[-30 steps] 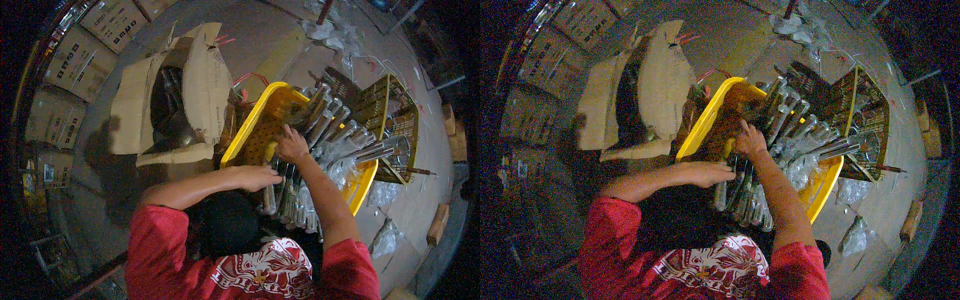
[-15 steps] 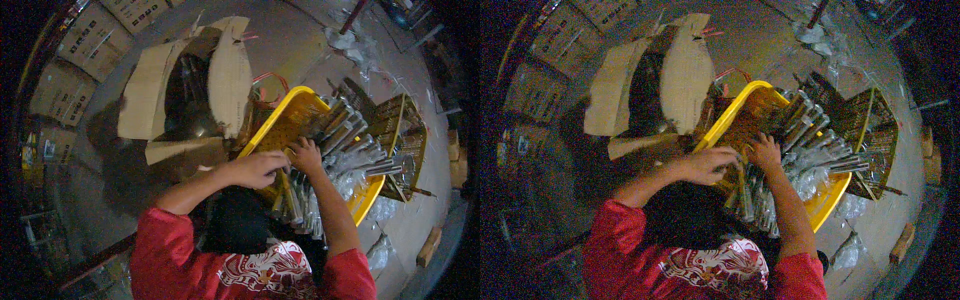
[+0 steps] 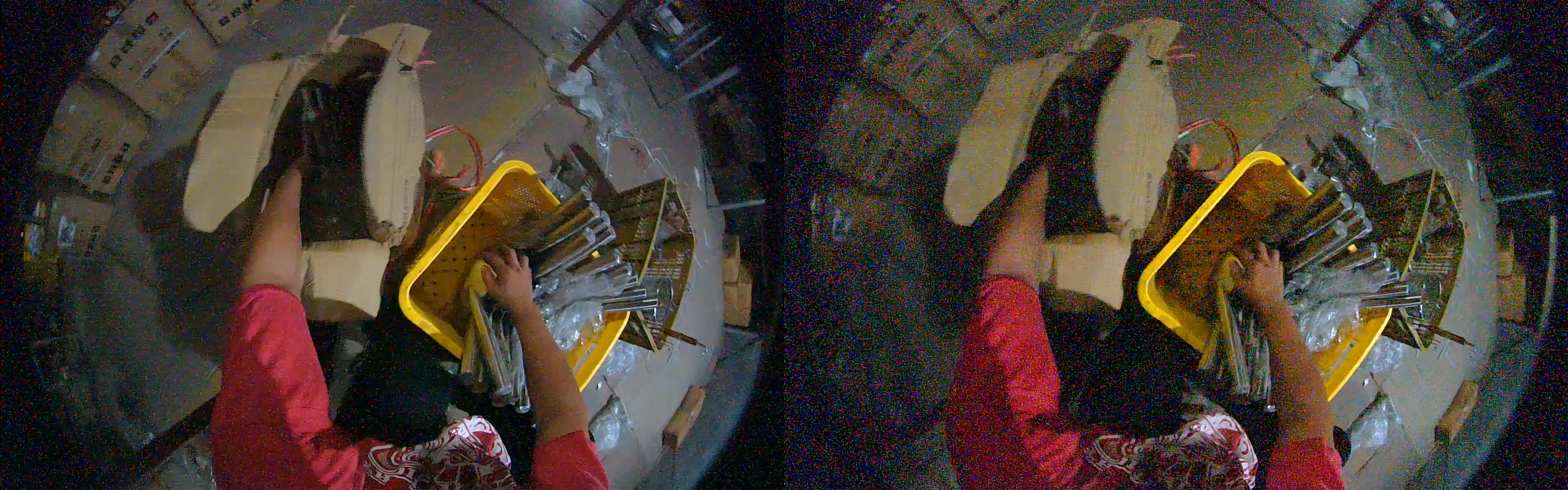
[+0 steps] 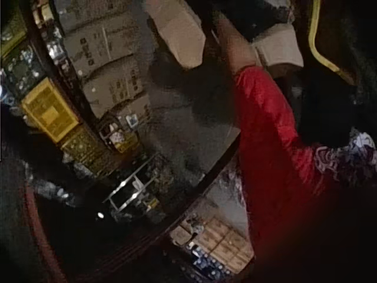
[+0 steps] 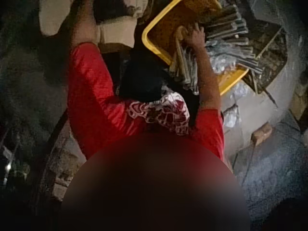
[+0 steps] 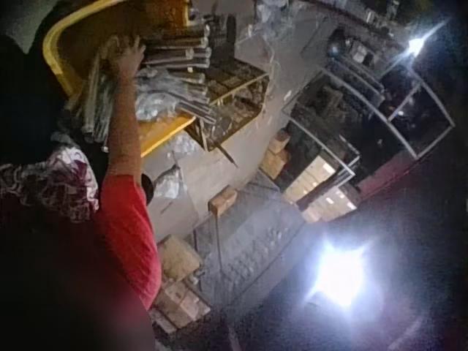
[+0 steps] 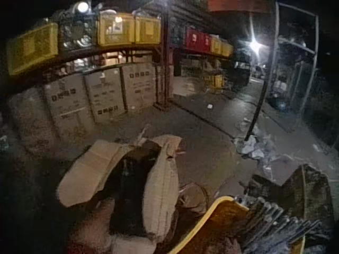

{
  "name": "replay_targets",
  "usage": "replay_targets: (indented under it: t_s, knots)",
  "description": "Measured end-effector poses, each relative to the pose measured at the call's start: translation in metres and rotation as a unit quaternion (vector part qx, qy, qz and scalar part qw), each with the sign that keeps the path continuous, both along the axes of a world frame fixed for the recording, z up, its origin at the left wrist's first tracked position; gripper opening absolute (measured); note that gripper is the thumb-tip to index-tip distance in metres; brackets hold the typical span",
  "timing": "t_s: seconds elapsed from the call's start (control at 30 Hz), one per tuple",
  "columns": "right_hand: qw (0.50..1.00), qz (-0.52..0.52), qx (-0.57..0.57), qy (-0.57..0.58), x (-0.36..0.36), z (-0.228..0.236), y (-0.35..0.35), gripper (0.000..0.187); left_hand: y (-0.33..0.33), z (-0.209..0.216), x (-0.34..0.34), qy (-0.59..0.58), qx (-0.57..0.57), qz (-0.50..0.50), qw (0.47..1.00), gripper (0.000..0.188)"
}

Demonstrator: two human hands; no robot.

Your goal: The person sits on the floor and unpacks metal ladles from plastic wrapping, placing them into a cardboard box. The person handles each ladle individually, removes the plastic, and places the ladle into the box.

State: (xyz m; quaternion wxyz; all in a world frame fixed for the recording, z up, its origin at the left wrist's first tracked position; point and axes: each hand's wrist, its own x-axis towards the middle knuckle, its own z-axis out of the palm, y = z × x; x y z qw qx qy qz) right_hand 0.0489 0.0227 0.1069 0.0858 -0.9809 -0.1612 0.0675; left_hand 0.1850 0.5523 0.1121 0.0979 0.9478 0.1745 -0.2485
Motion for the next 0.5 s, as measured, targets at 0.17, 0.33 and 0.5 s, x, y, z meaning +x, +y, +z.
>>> replay_targets:
  t_s: [0.17,0.33,0.5]
  knots:
    - [0.999,0.018,0.046,-0.010,-0.002,-0.005,-0.004,0.034,0.006,-0.093,0.001,0.049,0.023,0.030,0.998,0.038]
    - [0.998,0.033,0.061,-0.005,0.000,-0.003,-0.001,0.039,0.017,-0.109,-0.009,0.047,0.018,0.051,0.997,0.044]
    - [0.998,0.007,0.059,0.018,0.000,0.005,0.003,0.041,0.029,-0.043,-0.015,0.019,-0.044,0.108,0.993,0.050]
